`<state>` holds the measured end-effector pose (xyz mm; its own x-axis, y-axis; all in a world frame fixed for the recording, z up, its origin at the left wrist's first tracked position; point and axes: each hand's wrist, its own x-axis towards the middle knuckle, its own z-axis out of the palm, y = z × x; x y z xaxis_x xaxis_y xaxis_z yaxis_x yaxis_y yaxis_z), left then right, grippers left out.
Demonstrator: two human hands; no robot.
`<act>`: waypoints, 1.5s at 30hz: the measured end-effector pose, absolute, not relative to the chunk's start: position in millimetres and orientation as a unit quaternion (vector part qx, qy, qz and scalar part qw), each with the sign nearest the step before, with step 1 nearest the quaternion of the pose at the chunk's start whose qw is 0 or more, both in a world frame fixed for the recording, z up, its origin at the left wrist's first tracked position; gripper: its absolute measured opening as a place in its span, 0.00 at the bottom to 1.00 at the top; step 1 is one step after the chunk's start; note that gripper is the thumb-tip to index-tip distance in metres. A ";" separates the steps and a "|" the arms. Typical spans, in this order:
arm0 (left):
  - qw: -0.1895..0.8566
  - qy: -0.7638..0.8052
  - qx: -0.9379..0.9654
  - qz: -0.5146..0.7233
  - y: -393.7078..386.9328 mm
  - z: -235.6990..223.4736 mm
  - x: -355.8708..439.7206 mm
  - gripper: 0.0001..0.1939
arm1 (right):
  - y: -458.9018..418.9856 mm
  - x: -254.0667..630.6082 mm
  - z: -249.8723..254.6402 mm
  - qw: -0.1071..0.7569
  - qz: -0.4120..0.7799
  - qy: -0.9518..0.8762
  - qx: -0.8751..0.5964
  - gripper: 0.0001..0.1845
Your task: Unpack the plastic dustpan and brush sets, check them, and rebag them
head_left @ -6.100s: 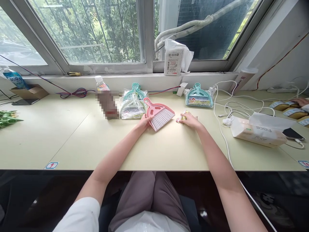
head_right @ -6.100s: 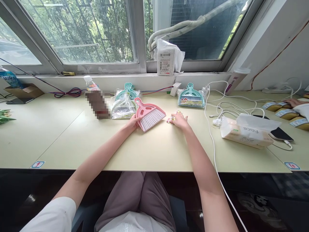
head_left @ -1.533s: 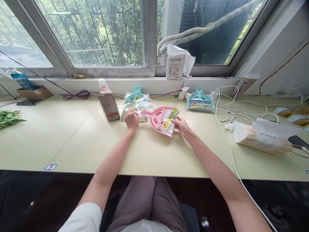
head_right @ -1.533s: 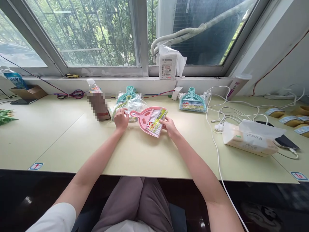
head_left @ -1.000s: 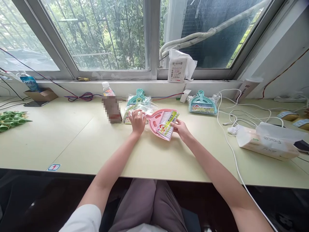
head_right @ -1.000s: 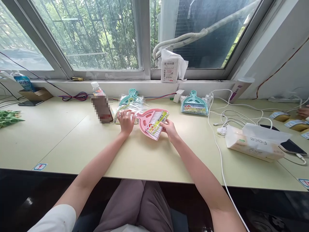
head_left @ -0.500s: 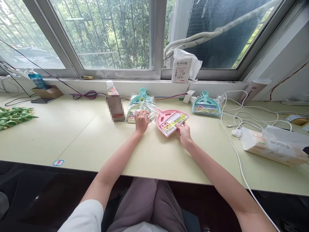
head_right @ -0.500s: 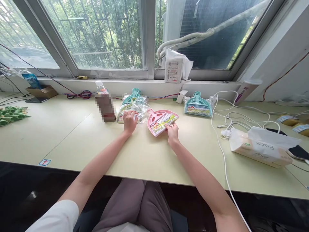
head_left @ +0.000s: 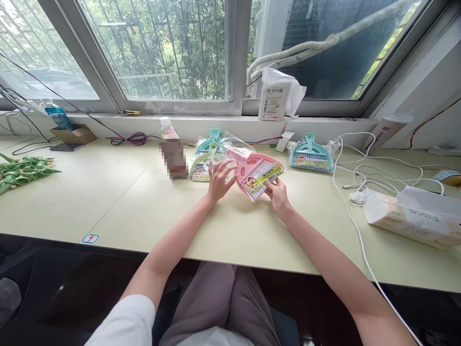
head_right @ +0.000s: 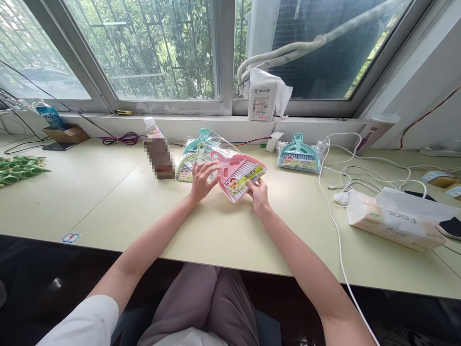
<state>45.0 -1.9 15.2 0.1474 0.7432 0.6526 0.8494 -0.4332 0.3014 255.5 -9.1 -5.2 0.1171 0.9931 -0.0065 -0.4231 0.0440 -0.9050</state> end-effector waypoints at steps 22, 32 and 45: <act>-0.640 -0.267 -0.420 -0.586 15.5 18.1 38.9 0.27 | -0.5 258.8 -12.4 0.640 0.559 -0.379 -0.367 0.22; -0.697 -0.270 -0.391 -0.538 23.3 15.2 27.0 0.32 | -9.8 254.6 -0.1 0.639 0.549 -0.387 -0.375 0.20; -0.683 -0.256 -0.397 -0.557 35.6 12.3 -1.7 0.37 | 0.9 270.0 -11.4 0.644 0.543 -0.327 -0.428 0.14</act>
